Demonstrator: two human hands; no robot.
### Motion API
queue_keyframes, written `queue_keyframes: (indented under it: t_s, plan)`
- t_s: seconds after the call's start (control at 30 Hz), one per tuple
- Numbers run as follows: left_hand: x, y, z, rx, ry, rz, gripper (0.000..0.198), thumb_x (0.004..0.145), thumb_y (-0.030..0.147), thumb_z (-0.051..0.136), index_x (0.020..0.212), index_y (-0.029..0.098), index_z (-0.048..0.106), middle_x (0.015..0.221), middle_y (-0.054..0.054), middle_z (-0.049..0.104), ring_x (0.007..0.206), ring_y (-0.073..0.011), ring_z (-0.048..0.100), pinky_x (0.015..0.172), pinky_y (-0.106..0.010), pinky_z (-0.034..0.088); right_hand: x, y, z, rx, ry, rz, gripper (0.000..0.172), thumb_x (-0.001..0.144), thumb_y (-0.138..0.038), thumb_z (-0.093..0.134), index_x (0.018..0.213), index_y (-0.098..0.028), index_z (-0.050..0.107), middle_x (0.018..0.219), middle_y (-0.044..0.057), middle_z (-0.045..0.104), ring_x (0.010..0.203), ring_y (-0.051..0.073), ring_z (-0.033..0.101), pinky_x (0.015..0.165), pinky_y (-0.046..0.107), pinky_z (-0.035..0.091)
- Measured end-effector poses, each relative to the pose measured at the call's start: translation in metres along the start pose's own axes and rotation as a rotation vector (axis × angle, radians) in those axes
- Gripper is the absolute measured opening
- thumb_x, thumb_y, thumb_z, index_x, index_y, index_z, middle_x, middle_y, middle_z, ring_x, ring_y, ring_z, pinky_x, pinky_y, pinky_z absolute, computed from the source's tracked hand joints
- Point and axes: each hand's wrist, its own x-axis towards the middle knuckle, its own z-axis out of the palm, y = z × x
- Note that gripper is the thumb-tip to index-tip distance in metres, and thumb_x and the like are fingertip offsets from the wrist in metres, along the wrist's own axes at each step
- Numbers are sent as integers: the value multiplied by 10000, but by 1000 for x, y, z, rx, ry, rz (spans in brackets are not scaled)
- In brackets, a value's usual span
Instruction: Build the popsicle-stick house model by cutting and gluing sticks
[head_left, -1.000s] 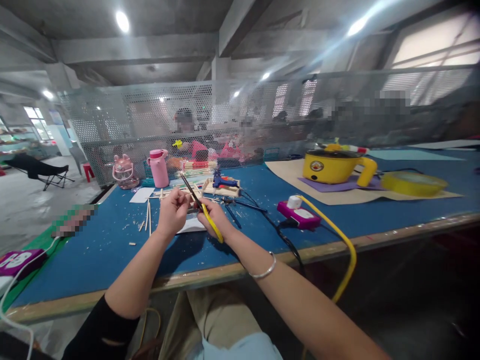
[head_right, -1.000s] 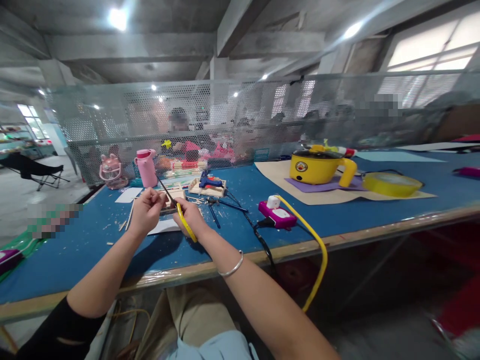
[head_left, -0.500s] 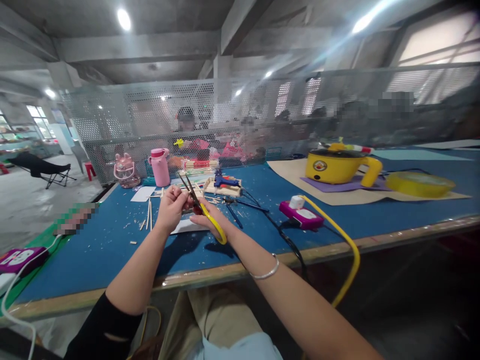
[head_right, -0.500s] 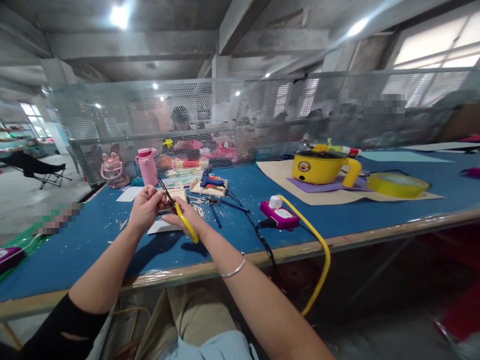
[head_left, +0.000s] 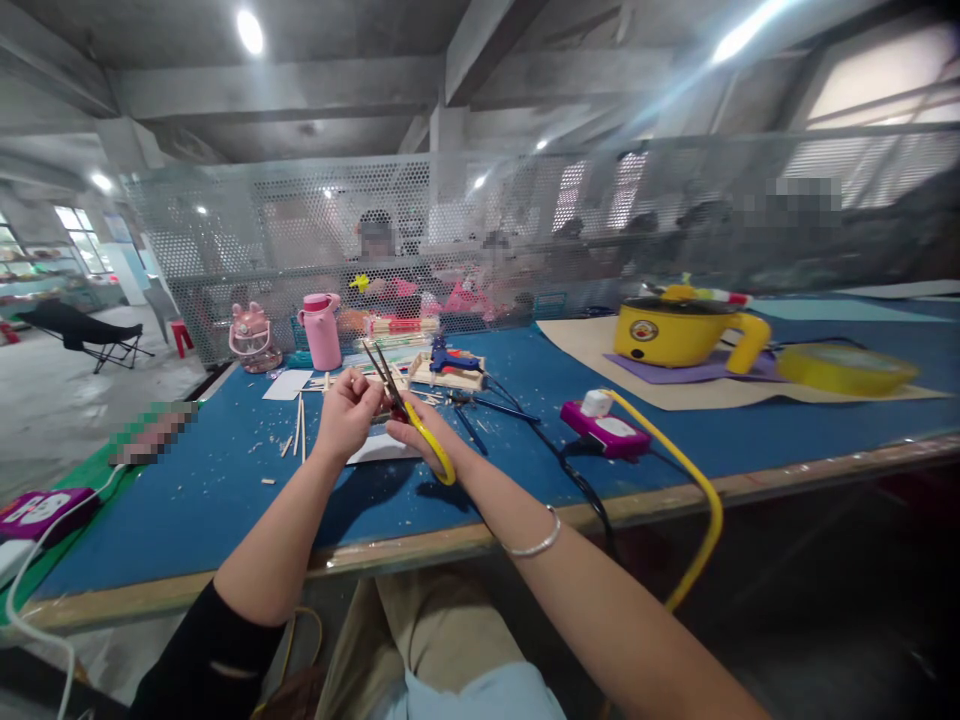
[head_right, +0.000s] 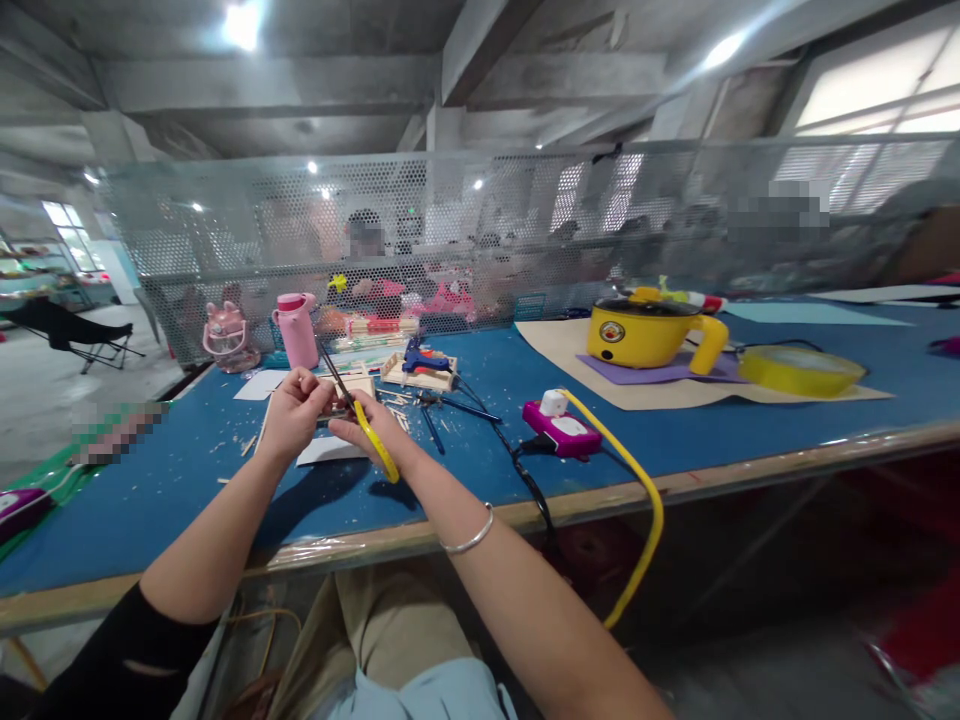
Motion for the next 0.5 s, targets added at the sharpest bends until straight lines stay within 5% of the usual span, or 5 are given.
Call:
queue_keyframes:
  t_s: [0.17, 0.5]
  plan:
    - [1, -4, 0, 47, 80, 51, 358, 691, 336, 592, 609, 199, 271, 517, 76, 435, 470, -56, 458, 486, -187, 393, 1, 5, -1, -67, 9, -7, 536, 632, -547, 595, 993, -164, 490, 779, 0, 457, 691, 118, 391, 633, 242, 349]
    - [-1, -3, 2, 59, 61, 51, 347, 700, 325, 577, 607, 202, 266, 523, 78, 427, 485, -58, 464, 501, -190, 397, 1, 13, -3, -139, -10, -82, 519, 697, -549, 538, 1039, -162, 498, 787, 8, 465, 663, 116, 385, 627, 245, 346]
